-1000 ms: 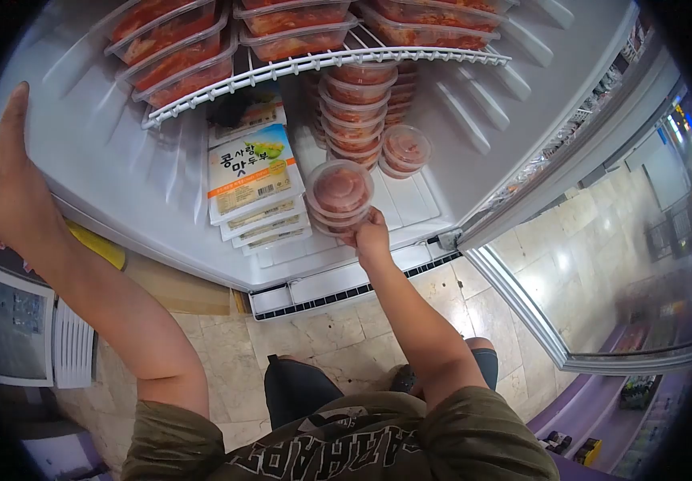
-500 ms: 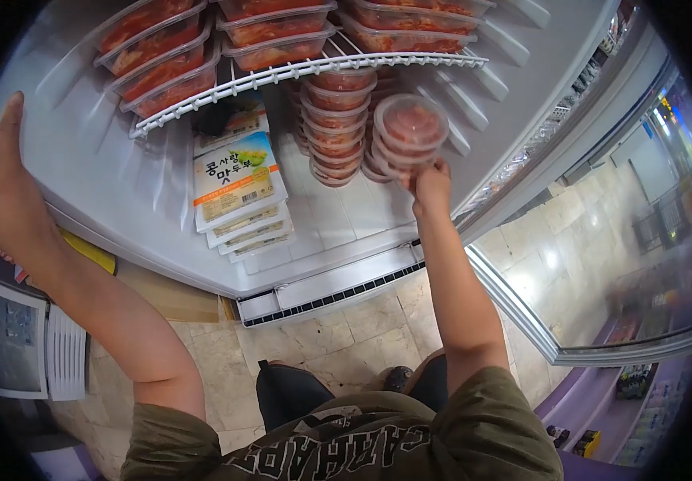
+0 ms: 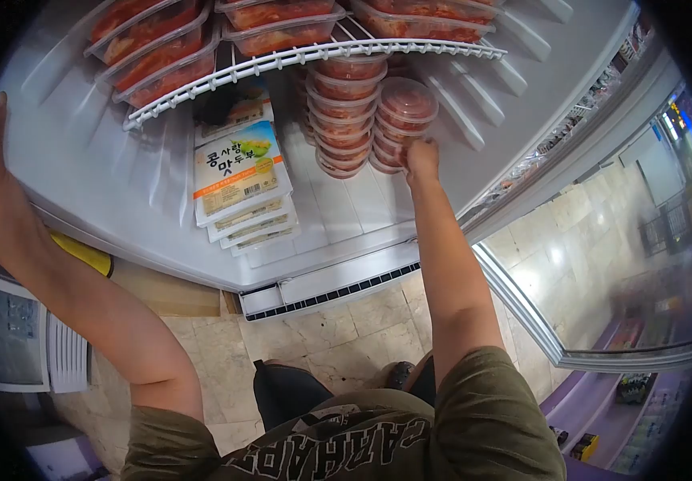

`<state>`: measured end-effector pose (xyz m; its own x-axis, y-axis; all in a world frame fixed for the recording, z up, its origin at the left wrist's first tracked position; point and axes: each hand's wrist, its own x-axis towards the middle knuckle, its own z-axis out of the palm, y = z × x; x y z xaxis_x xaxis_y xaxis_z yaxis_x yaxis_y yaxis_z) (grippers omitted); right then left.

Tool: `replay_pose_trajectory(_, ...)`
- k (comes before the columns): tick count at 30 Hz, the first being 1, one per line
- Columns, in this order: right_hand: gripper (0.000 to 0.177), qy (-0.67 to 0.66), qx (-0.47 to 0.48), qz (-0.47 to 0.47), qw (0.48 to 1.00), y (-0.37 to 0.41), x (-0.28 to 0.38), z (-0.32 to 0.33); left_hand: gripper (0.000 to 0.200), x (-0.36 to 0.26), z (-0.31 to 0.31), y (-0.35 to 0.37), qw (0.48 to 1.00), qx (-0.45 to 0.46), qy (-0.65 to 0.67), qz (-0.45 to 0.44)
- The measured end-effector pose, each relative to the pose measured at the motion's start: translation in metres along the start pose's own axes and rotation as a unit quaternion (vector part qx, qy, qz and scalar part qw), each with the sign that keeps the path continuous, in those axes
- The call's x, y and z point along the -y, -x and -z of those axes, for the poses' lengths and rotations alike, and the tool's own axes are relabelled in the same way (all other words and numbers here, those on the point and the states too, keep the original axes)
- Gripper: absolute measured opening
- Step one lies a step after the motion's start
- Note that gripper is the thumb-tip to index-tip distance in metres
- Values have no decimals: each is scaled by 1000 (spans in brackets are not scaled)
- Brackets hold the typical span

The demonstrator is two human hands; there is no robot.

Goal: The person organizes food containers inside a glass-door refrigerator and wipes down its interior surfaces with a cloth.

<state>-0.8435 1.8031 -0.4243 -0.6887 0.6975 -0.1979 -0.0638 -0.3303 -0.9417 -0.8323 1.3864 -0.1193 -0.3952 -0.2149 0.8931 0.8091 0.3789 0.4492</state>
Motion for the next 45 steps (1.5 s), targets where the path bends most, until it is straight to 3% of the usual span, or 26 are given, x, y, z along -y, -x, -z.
replay_pose_trajectory(2, 36, 105, -185, 95, 973, -9, -25, 11, 37, -5, -4, 2, 998, 28, 60, -15)
replay_pose_trajectory(3, 36, 105, -182, 96, 973, 2, -23, 8, 38, -15, -13, 9, 1000, -21, -10, -19)
replay_pose_trajectory(5, 41, 37, -155, -93, 983, 39, -16, -4, 39, -23, -20, 15, 994, -67, -85, -20)
replay_pose_trajectory(6, 41, 37, -154, -97, 983, 43, -15, -9, 40, -25, -20, 17, 996, -45, -63, -43)
replay_pose_trajectory(8, 39, -52, -58, -77, 994, 43, -15, -19, 43, -19, -15, 13, 996, -21, -43, -69)
replay_pose_trajectory(11, 38, -90, 21, -79, 993, 0, -10, -16, 47, -8, -5, 4, 995, 43, 82, -24)
replay_pose_trajectory(12, 33, -128, 62, -58, 988, -4, -7, -19, 46, -20, -15, 14, 999, 9, 19, -48)
replay_pose_trajectory(14, 30, -85, 45, -69, 993, -3, -5, -17, 46, -22, -17, 14, 996, -24, -46, -71)
replay_pose_trajectory(16, 28, -39, 26, -78, 996, 12, -10, -16, 47, -7, -10, -1, 1000, 0, 14, 2)
replay_pose_trajectory(18, 28, 21, -60, -95, 993, 26, -32, -13, 49, -7, -9, -2, 1000, -6, 7, 13)
replay_pose_trajectory(20, 15, 51, -15, -93, 994, 48, -54, -28, 50, -5, -9, -2, 999, -21, -19, 22)
replay_pose_trajectory(22, 18, 42, 45, -184, 981, 57, -68, -40, 48, -2, -10, 2, 997, -45, -62, 17)
replay_pose_trajectory(26, 17, 33, 14, -125, 991, 48, -89, -66, 45, 5, -10, 5, 987, -86, -133, 18)
replay_pose_trajectory(31, 19, -13, 66, -98, 993, 32, -94, -71, 42, -7, -24, 7, 965, -139, -221, 33)
replay_pose_trajectory(33, 18, -21, 39, -87, 995, 40, -96, -72, 48, -49, -75, -31, 888, -234, -319, 236)
replay_pose_trajectory(34, 17, -28, 18, -78, 996, 47, -95, -71, 51, -49, -74, -32, 823, -281, -367, 329)
replay_pose_trajectory(35, 17, -28, 18, -76, 997, 54, -94, -70, 51, -36, -59, -24, 823, -282, -365, 330)
replay_pose_trajectory(36, 17, -61, 20, -92, 994, 64, -92, -68, 45, -13, -35, -10, 890, -228, -325, 224)
replay_pose_trajectory(37, 18, -93, 20, -109, 990, 72, -91, -65, 36, 8, -14, 3, 965, -124, -230, 9)
replay_pose_trajectory(41, 26, -15, 35, -146, 989, 91, -88, -48, 35, 11, -11, 4, 976, -103, -192, 24)
replay_pose_trajectory(45, 38, -22, 33, -135, 990, 101, -94, -25, 34, 13, -5, -3, 987, -81, -135, 31)
